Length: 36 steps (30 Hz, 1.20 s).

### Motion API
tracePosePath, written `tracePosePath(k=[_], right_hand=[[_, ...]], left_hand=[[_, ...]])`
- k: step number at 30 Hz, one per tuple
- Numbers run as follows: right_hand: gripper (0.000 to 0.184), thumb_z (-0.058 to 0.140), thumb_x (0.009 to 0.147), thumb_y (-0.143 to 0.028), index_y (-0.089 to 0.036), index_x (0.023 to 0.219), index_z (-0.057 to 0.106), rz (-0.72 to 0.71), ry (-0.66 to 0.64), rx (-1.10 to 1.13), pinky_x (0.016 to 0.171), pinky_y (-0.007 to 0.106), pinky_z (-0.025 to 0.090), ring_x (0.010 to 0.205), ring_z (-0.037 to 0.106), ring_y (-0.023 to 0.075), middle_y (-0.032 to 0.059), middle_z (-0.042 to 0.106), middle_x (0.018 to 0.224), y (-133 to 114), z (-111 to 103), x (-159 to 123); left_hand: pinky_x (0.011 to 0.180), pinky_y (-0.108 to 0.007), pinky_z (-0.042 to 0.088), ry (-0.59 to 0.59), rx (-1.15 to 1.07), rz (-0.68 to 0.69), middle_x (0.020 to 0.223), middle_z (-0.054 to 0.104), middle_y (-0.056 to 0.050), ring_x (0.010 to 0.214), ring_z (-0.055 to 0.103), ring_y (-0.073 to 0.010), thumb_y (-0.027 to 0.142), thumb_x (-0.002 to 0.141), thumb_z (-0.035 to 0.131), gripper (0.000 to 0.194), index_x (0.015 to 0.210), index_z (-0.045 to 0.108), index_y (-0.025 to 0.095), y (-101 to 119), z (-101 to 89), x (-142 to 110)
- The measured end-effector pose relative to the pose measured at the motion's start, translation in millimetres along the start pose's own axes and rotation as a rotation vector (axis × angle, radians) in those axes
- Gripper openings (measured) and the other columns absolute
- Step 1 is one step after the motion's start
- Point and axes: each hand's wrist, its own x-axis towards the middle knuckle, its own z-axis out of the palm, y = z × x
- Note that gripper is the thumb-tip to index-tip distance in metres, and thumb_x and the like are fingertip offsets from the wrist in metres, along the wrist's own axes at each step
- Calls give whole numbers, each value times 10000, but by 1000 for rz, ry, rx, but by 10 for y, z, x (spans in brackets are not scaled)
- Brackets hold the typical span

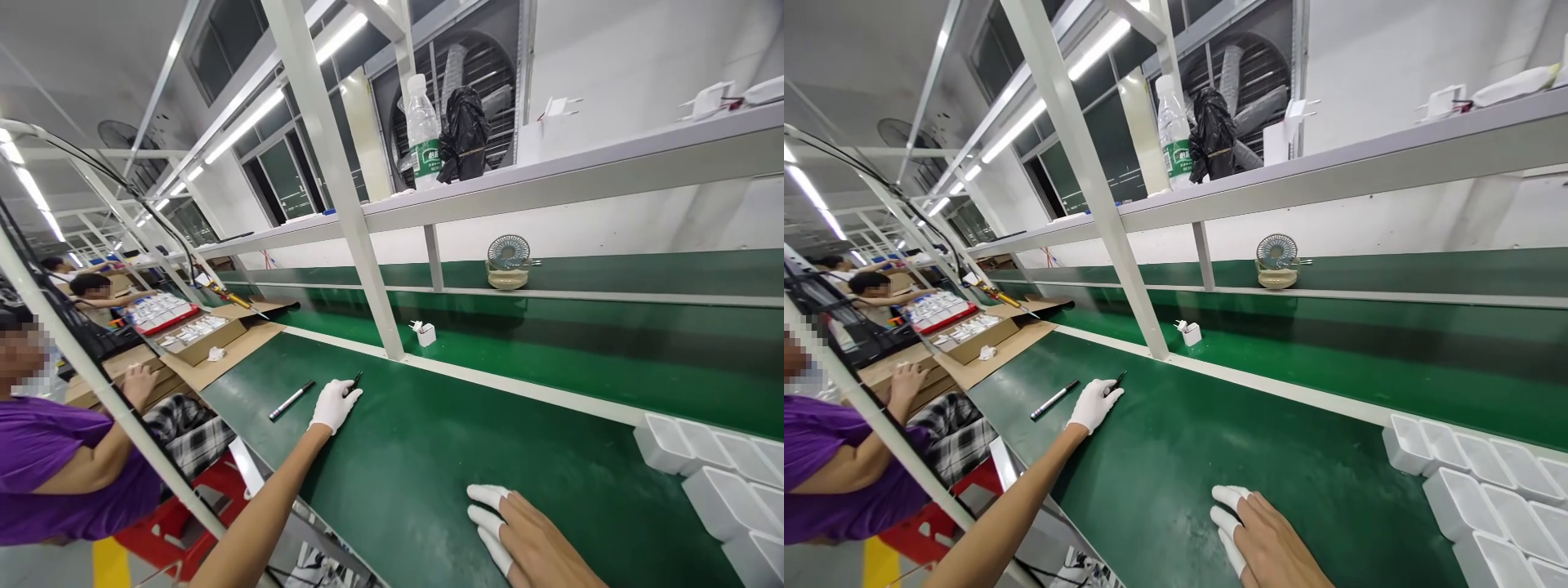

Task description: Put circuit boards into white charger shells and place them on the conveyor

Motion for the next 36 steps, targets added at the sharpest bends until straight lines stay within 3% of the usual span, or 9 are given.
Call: tracePosePath(k=[5, 9, 13, 20, 28, 32, 36], right_hand=[[457, 517, 938, -222, -320, 1382, 552, 6, 62, 82, 1019, 316, 558, 1217, 628, 243, 21, 655, 1319, 21, 28, -9], [364, 510, 954, -223, -321, 1291, 605, 11, 93, 27, 993, 340, 576, 1157, 662, 242, 14, 656, 1308, -22, -29, -7], [328, 494, 957, -186, -297, 1234, 630, 0, 40, 5, 1014, 367, 564, 1155, 661, 241, 30, 648, 1312, -10, 0, -18], [451, 481, 886, -78, -231, 1297, 585, -11, -111, -90, 1078, 416, 520, 1267, 590, 257, 85, 546, 1442, 51, 101, -80], [304, 507, 822, -70, -228, 1032, 660, -57, -44, -84, 1001, 413, 556, 1141, 659, 263, 81, 640, 1316, 2, 54, -8], [380, 490, 820, -70, -211, 1133, 651, -106, 19, -126, 995, 430, 534, 1128, 658, 271, 90, 677, 1258, -38, 67, 34], [328, 500, 838, -103, -192, 1097, 681, -145, 24, -163, 966, 403, 534, 1096, 667, 258, 89, 701, 1221, -31, 63, 79]], left_hand=[[861, -338, 519, 43, 38, -2, 885, 708, -92, 875, 674, -245, 363, 912, 572, 267, 913, 790, 208, -8, -4, 66], [945, -398, 505, 102, 53, 27, 1060, 703, -134, 1019, 644, -293, 366, 928, 534, 322, 1082, 754, 189, 2, 11, 46], [961, -384, 522, 89, 33, 88, 1107, 713, -104, 1049, 641, -277, 273, 912, 526, 287, 1072, 757, 213, 7, 59, 18], [969, -372, 542, 80, 5, 113, 1159, 716, -86, 1101, 635, -266, 144, 868, 495, 359, 1108, 753, 216, -8, 118, 16], [1016, -398, 535, 50, 5, 127, 1197, 717, -74, 1132, 625, -274, 42, 783, 482, 440, 1071, 773, 203, 19, 119, -17], [1029, -393, 533, 43, 2, 117, 1204, 718, -65, 1142, 627, -269, 38, 759, 478, 466, 1078, 771, 209, 40, 75, -19], [1014, -386, 543, 31, -5, 107, 1188, 727, -57, 1120, 640, -266, 51, 752, 465, 470, 1069, 772, 214, 70, 22, -10]])
